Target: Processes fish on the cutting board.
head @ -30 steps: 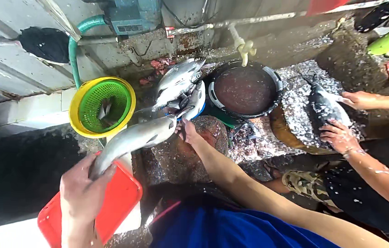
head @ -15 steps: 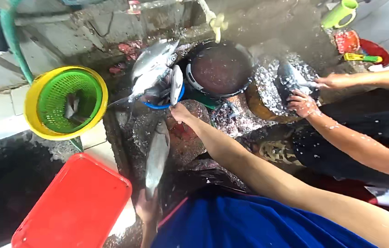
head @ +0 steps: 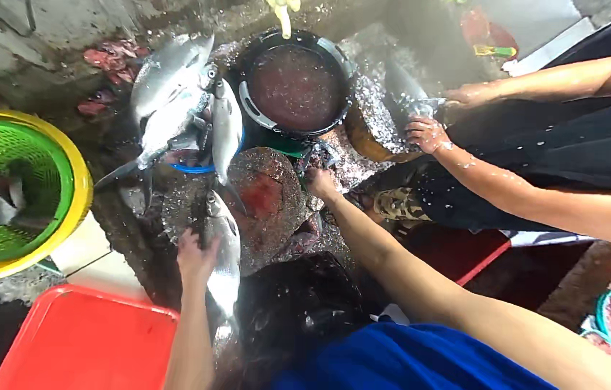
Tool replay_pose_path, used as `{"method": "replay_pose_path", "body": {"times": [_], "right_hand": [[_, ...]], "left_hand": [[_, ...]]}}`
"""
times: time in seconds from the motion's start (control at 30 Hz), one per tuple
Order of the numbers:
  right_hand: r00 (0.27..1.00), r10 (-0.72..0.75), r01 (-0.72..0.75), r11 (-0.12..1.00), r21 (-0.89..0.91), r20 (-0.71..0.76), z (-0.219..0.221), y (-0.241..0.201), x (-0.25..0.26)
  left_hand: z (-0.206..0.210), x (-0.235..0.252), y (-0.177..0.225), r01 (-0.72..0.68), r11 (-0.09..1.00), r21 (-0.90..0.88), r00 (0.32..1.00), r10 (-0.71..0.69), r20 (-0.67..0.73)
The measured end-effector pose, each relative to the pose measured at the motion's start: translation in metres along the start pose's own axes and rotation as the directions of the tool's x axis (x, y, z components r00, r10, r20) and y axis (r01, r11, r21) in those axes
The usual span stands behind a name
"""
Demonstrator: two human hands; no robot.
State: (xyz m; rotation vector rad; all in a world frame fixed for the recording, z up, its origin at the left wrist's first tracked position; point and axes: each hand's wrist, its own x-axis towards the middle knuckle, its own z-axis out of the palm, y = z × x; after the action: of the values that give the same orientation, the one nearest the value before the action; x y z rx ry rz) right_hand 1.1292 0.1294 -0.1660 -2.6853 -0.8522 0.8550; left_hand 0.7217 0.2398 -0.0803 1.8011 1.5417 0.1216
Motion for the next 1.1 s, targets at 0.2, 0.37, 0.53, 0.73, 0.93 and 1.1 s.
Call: {"method": "replay_pose_path", "body": {"times": [0.2, 0.37, 0.53, 0.73, 0.93, 1.1], "right_hand": [[0.996, -0.015, 0.036, 0.972, -0.233, 0.091, 0.02, -0.023, 0.0], [0.972, 0.067, -0.044, 0.994, -0.103, 0.225, -0.033, -0.016, -0.027], [0.959, 0.035, -0.021, 0.998, -0.052, 0.281, -0.052, 0.072, -0.064], [0.925, 0.0, 0.004, 1.0, -0.008, 0.38, -0.062, 0.115, -0.119], [0.954, 0.043, -0.06, 0.997, 0.05, 0.295, -0.056, 0.156, -0.145], [0.956, 0.152, -0.184, 0.977, 0.109, 0.251, -0.04, 0.184, -0.171]], "left_hand": [[0.029, 0.04, 0.054, 0.25, 0.922, 0.296, 0.937, -0.308, 0.168], [0.031, 0.032, 0.059, 0.325, 0.929, 0.179, 0.925, -0.351, 0.143], [-0.01, -0.057, 0.053, 0.244, 0.847, -0.472, 0.946, -0.316, -0.078], [-0.014, -0.044, 0.101, 0.356, 0.888, -0.29, 0.885, -0.42, -0.201], [0.045, 0.048, 0.1, 0.513, 0.849, 0.131, 0.858, -0.5, -0.122], [0.104, 0.055, 0.178, 0.445, 0.893, -0.068, 0.893, -0.448, -0.031]]}}
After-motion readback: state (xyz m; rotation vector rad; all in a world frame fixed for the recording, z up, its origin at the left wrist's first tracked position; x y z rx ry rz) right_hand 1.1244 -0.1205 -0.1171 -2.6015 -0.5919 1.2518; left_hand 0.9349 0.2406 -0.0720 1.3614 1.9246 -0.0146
